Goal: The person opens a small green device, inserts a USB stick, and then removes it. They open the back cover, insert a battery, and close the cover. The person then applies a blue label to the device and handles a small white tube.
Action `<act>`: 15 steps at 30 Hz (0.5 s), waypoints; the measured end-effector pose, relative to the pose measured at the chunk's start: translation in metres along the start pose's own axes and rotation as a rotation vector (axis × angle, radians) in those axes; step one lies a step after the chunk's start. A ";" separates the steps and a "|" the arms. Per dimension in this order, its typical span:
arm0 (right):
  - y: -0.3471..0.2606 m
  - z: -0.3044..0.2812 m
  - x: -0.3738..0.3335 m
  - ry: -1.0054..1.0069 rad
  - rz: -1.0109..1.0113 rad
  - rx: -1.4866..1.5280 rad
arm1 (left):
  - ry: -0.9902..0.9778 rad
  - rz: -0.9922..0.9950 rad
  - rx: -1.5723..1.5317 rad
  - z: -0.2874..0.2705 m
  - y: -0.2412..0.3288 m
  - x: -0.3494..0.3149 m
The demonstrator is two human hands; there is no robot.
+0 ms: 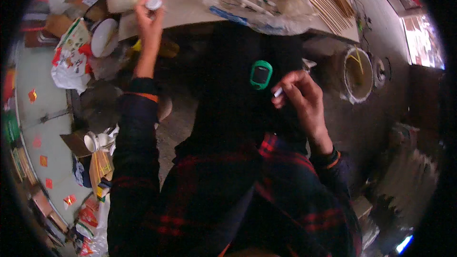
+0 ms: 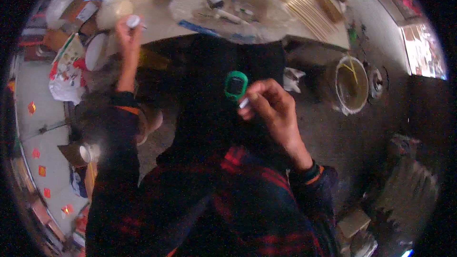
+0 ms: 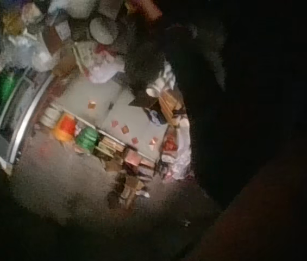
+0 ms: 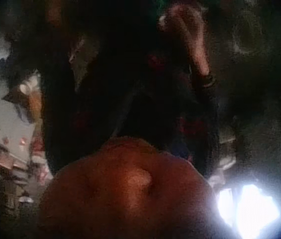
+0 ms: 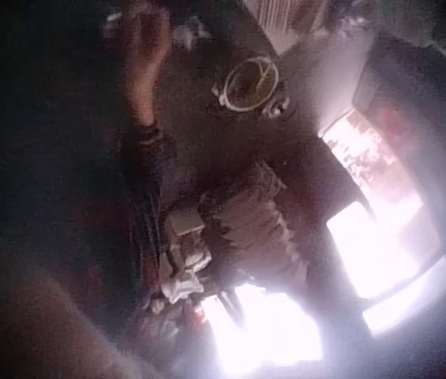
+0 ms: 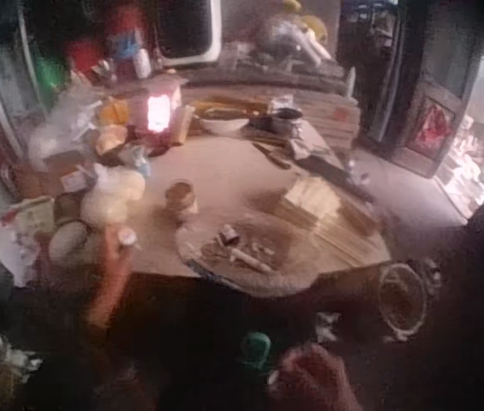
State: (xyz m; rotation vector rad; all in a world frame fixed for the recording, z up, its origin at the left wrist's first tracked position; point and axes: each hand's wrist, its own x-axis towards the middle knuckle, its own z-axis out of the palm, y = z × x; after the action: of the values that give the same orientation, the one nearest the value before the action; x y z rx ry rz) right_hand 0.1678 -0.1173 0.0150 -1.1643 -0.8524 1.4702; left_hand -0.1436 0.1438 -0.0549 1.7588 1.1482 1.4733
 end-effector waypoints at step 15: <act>0.039 -0.038 0.018 0.100 0.103 0.104 | 0.094 0.205 0.446 -0.007 -0.018 -0.012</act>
State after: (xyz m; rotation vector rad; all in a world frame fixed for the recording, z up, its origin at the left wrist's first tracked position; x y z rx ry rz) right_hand 0.1934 -0.1112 -0.0364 -1.2076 -0.6490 1.5081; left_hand -0.1554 0.1411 -0.0742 2.1791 1.4699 1.5128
